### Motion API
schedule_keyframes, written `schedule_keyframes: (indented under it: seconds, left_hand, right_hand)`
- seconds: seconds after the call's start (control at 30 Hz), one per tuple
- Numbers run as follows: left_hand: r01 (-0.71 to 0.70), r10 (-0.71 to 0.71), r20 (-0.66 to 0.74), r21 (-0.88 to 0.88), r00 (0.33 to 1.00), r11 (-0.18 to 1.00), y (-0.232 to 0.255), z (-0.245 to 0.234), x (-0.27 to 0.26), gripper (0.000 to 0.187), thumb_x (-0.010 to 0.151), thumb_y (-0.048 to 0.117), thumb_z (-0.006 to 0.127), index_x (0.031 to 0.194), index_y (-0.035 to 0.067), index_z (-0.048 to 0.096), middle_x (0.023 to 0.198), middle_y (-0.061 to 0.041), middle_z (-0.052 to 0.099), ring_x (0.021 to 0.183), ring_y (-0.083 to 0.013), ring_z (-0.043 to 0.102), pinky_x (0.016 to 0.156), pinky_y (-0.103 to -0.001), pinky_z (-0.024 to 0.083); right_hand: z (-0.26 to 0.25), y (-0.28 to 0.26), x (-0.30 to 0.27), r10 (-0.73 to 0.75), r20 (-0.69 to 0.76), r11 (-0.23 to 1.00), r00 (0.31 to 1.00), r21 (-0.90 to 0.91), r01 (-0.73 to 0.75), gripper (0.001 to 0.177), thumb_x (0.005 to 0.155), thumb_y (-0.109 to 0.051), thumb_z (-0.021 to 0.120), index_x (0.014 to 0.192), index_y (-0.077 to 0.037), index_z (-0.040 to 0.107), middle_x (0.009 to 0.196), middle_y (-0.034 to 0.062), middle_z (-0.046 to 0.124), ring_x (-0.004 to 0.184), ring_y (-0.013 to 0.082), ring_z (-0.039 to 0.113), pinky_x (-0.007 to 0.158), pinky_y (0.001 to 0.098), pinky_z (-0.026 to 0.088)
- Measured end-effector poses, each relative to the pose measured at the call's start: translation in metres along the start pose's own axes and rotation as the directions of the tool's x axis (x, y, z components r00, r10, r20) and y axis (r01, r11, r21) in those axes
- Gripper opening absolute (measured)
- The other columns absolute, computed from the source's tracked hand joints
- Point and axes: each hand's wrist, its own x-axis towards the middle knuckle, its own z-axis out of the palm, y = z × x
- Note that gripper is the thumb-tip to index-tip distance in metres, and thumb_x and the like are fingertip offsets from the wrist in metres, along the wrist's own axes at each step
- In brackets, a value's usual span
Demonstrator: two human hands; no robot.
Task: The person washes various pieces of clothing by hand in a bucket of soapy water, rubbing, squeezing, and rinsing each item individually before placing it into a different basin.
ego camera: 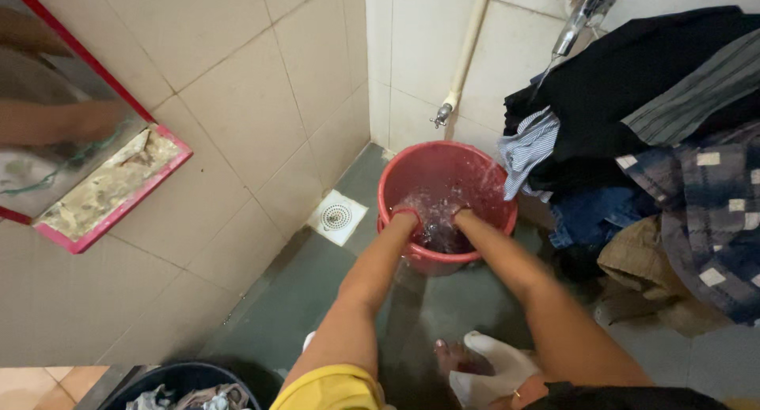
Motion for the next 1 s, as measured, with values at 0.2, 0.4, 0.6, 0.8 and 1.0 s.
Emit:
schedule_keyframes:
  seconds: [0.2, 0.4, 0.6, 0.8, 1.0]
  left_hand:
    - [-0.384, 0.196, -0.543, -0.259, 0.817, 0.886, -0.018, -0.029, 0.012, 0.026, 0.079, 0.03, 0.07, 0.077, 0.004, 0.073, 0.081, -0.02, 0.067, 0.076, -0.0374, 0.063, 0.072, -0.047, 0.052]
    - [-0.572, 0.129, -0.602, -0.794, 0.788, -0.207, 0.015, -0.126, -0.028, 0.019, 0.088, 0.0, 0.059, 0.106, 0.002, 0.066, 0.095, -0.001, 0.062, 0.09, -0.0129, 0.056, 0.081, -0.027, 0.047]
    - [-0.718, 0.206, -0.731, -0.68, 0.65, -0.15, 0.059, -0.216, -0.121, 0.032, 0.092, 0.005, 0.07, 0.121, 0.006, 0.058, 0.113, -0.002, 0.064, 0.105, -0.0127, 0.062, 0.094, -0.029, 0.05]
    - [-0.47, 0.0, -0.788, -0.367, 0.615, 0.803, 0.017, -0.194, -0.118, 0.033, 0.094, 0.021, 0.064, 0.123, 0.011, 0.055, 0.098, -0.024, 0.072, 0.093, -0.0452, 0.067, 0.08, -0.053, 0.052]
    - [-0.136, -0.016, -0.574, -0.221, 0.818, 0.966, -0.033, -0.058, -0.036, 0.031, 0.1, 0.021, 0.055, 0.129, 0.011, 0.055, 0.126, -0.028, 0.063, 0.107, -0.0475, 0.065, 0.094, -0.057, 0.049]
  right_hand:
    - [-0.014, 0.036, -0.02, -0.21, -0.199, 0.905, 0.957, 0.332, 0.267, 0.087, 0.057, -0.008, 0.082, 0.136, 0.0, 0.048, 0.133, 0.0156, 0.057, 0.125, 0.0281, 0.052, 0.108, 0.0379, 0.04]
    - [-0.027, 0.073, -0.054, -0.116, -0.412, -0.046, 0.904, 0.911, 0.409, 0.075, 0.076, -0.003, 0.068, 0.148, -0.005, 0.046, 0.139, 0.0045, 0.06, 0.131, 0.0195, 0.054, 0.107, 0.0354, 0.043]
    - [-0.018, 0.063, -0.048, 0.115, -0.453, 0.285, 0.884, 0.867, 0.408, 0.048, 0.086, -0.001, 0.067, 0.134, -0.004, 0.064, 0.123, 0.0099, 0.07, 0.112, 0.0209, 0.063, 0.099, 0.0343, 0.05]
    - [-0.017, 0.071, -0.045, 0.231, -0.661, 0.037, 0.714, 0.739, 0.672, 0.022, 0.095, -0.007, 0.076, 0.084, -0.002, 0.058, 0.13, 0.0086, 0.071, 0.112, 0.0168, 0.064, 0.097, 0.0305, 0.05]
    - [-0.003, 0.044, -0.019, 0.096, -0.497, 0.845, 0.863, 0.499, 0.194, 0.029, 0.082, -0.034, 0.084, 0.09, -0.007, 0.076, 0.106, 0.0237, 0.073, 0.097, 0.031, 0.068, 0.087, 0.0428, 0.054]
